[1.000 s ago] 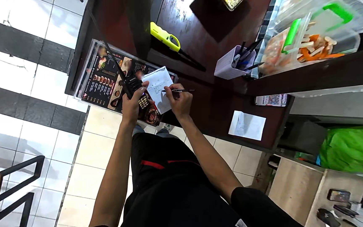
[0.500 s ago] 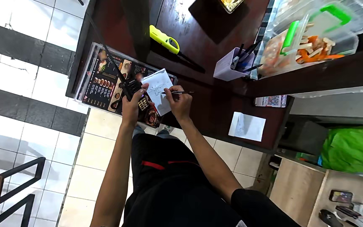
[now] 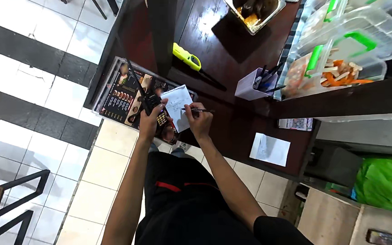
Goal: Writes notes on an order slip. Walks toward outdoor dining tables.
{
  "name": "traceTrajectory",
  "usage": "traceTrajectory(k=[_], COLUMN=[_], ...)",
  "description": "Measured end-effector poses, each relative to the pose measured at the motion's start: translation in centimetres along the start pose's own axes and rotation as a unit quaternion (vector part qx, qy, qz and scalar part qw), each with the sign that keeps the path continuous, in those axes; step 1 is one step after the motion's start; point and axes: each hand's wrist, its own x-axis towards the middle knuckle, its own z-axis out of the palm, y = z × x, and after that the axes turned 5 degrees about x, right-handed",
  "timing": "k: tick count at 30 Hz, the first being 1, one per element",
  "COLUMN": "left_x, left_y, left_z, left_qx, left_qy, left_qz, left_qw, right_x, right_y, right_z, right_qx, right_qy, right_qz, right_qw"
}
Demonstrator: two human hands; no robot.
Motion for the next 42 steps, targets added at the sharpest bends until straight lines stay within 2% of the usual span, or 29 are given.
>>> traceTrajectory(k=[11,17,32,39,42], left_x=[0.0,0.1,0.3,0.4,0.4], left_y=[0.4,0.2,0.1,0.1,0.3], left_z=[0.1,0.0,-0.2,0.0,0.0], left_qx=[0.001,0.0,0.005,0.018,0.016], left_qy=[0.001,-0.012,-0.011,-0.001,0.002], left_qz=[-0.011,0.001,0.0,0.001,-0.005], left_qw=[1.0,1.0,1.0,1.0,1.0], right_x=[-0.8,-0.1,0.0,-0.1,-0.1], right_y=[-0.9,0.0,0.3,-0.1,-0.2], right_z=[-1.1,-0.1,0.0,-0.1,0.0], right_qx=[0.005,0.02,0.032,0.005,0.02], right_qy=[-0.034,0.023,0.018,0.025,-0.001], right_qz=[0.008,0.003,0.016,-0.008,-0.029], right_qw=[0.999,1.0,0.999,1.0,0.999])
